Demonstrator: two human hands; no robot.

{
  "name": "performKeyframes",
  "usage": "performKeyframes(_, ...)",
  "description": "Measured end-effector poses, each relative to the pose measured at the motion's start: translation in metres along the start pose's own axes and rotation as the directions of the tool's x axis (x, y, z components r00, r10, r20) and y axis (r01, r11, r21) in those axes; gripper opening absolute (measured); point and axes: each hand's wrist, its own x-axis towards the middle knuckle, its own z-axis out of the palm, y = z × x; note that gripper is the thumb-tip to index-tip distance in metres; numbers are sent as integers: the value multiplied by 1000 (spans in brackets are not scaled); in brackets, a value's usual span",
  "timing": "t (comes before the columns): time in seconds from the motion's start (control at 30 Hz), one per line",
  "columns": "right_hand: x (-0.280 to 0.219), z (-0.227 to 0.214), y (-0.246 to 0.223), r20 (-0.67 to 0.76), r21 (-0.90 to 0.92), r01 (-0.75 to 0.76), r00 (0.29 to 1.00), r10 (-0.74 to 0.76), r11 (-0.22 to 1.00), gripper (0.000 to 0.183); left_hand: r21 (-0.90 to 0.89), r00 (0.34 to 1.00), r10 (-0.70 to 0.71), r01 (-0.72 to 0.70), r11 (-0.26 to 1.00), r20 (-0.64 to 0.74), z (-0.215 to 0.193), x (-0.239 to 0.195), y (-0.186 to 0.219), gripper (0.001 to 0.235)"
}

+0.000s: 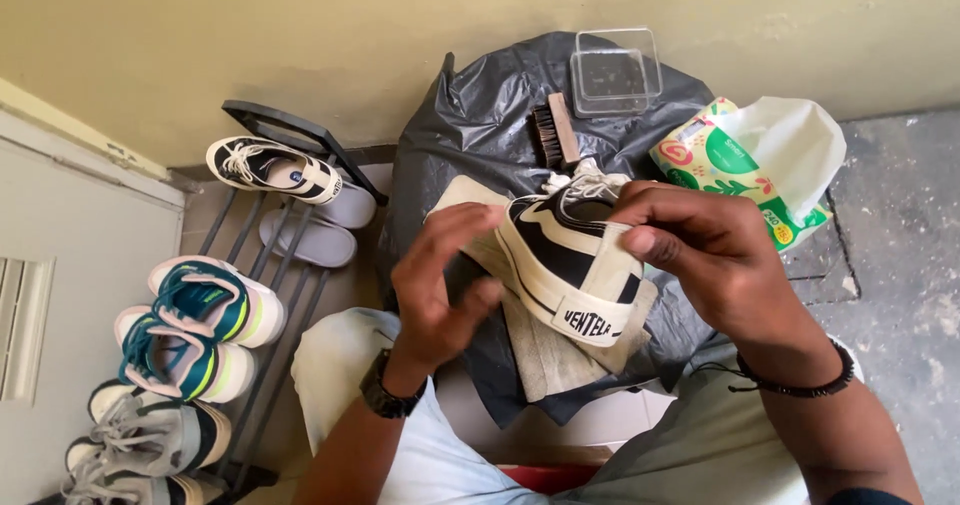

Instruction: The person scrubs the white rubber sole and upper of a black and white sneaker using a green brush and a white cloth. They rotate the shoe to clean different sides, wipe the surface, and then place the shoe on a nearby shoe rack before picking up another sneaker to continue cleaning.

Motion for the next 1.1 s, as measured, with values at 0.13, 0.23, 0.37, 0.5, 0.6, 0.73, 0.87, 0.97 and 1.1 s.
performKeyframes(0.13, 2, -2, 4, 23, -59, -9, 1000, 10, 998, 24, 64, 979, 179, -185, 981, 95, 8, -10, -3, 50)
performKeyframes(0.23, 6, -1, 6, 75, -50, 35, 997, -31, 998, 26, -3, 965, 216, -218, 976, 151, 11, -12, -5, 48)
performKeyframes(0.37, 4, -1, 2, 43, -59, 41, 998, -39, 997, 26, -58, 967, 193, -185, 981, 168, 14, -12, 0, 46)
performKeyframes(0.5, -3, 4, -15, 49, -88, 35, 998, -31, 996, 27, -62, 965, 225, -219, 974, 135, 16, -12, 10, 48)
performKeyframes(0.6, 0, 5, -14, 92, -46, 41, 995, -37, 998, 26, -59, 955, 264, -258, 964, 136, 18, -14, 5, 47)
performKeyframes(0.73, 2, 4, -7, 82, 31, 14, 996, -17, 999, 25, -128, 950, 239, -217, 968, 199, 15, -15, 2, 45)
performKeyframes(0.87, 7, 3, -8, 75, -189, 138, 989, -126, 972, 22, -54, 930, 267, -262, 964, 253, 12, -10, 1, 45)
performKeyframes(0.97, 8, -10, 1, 14, -370, 225, 972, -237, 902, 23, -14, 919, 294, -301, 954, 262, 10, -6, 0, 46)
performKeyframes(1.1, -3, -37, 47, -105, -531, 39, 988, -112, 846, 18, 82, 921, 302, -330, 940, 247, 8, -5, 1, 45)
